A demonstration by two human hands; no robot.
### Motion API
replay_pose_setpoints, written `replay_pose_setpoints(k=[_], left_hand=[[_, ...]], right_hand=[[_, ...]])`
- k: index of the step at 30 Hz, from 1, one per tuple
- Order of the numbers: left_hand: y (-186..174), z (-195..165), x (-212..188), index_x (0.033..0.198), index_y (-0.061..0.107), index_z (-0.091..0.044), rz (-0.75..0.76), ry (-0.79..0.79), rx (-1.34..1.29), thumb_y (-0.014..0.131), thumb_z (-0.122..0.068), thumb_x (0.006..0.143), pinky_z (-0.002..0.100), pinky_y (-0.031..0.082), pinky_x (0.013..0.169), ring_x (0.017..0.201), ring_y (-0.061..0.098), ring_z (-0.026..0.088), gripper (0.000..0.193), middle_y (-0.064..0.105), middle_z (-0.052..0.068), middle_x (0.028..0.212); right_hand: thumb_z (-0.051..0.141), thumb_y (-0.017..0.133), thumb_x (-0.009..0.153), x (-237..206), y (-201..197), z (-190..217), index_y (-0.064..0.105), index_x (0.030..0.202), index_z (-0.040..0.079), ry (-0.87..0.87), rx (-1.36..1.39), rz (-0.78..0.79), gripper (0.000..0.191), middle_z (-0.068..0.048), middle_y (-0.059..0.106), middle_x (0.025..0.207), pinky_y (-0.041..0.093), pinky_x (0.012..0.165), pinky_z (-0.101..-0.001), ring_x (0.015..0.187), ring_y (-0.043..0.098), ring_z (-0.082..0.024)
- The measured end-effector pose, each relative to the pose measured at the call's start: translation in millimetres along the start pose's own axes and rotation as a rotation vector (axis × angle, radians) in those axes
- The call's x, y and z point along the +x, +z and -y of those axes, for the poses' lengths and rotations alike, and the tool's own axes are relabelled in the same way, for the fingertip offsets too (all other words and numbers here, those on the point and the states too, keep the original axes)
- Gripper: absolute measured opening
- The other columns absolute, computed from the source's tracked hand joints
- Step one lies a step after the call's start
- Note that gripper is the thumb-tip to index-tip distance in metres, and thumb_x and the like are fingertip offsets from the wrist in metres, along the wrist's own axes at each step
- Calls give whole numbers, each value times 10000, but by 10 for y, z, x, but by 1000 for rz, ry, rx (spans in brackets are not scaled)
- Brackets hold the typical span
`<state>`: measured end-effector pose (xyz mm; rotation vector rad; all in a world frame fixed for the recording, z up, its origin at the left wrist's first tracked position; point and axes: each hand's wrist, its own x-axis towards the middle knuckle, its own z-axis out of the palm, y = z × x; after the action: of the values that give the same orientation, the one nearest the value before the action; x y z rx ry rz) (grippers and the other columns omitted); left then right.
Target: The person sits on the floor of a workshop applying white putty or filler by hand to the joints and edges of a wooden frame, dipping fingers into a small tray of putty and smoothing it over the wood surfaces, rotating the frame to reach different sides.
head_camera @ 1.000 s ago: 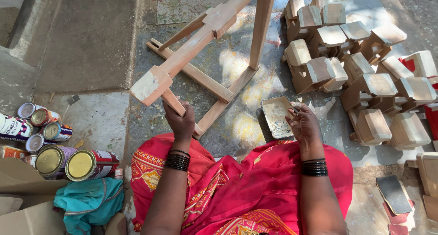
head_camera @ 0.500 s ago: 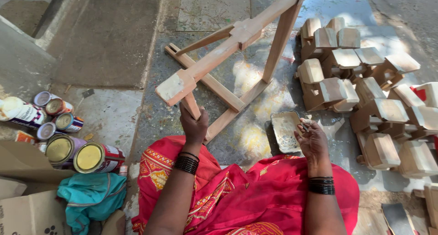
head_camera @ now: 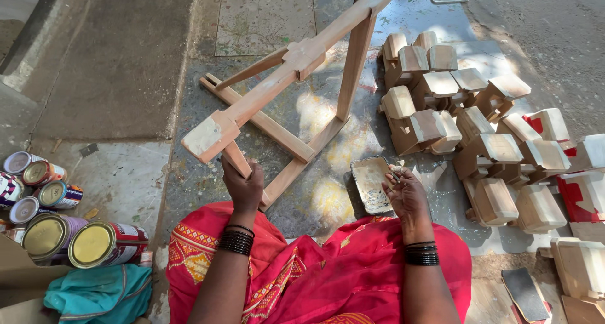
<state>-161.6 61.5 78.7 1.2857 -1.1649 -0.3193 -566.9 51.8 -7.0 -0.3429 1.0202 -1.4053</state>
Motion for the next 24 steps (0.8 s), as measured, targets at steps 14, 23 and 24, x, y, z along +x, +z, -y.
replay_pose_setpoints(k=[14, 23, 24], left_hand=[[-24, -23, 14, 1247, 471, 32, 4, -25, 3, 652, -104, 884, 427, 557, 792, 865, 708, 354, 427, 658, 193, 964], [-25, -31, 7, 1299, 483, 23, -4, -62, -23, 665, -132, 886, 448, 556, 802, 924, 718, 405, 477, 682, 226, 1003], [-18, -32, -2, 1321, 475, 25, -12, -41, -25, 669, -129, 889, 452, 552, 805, 947, 714, 413, 498, 680, 234, 1034]], right_hand=[[40, 583, 963, 81, -129, -76, 681, 1030, 94, -7, 28, -18, 131, -32, 652, 1212, 483, 946, -430, 1062, 585, -211], [51, 591, 927, -600, 960, -115, 660, 1162, 23, 55, 200, 570, 246, -149, 591, 1446, 450, 1081, -522, 1325, 568, -329], [62, 596, 933, -756, 1169, -98, 639, 1227, 11, 90, 284, 715, 302, -165, 569, 1512, 430, 1105, -528, 1355, 550, -347]])
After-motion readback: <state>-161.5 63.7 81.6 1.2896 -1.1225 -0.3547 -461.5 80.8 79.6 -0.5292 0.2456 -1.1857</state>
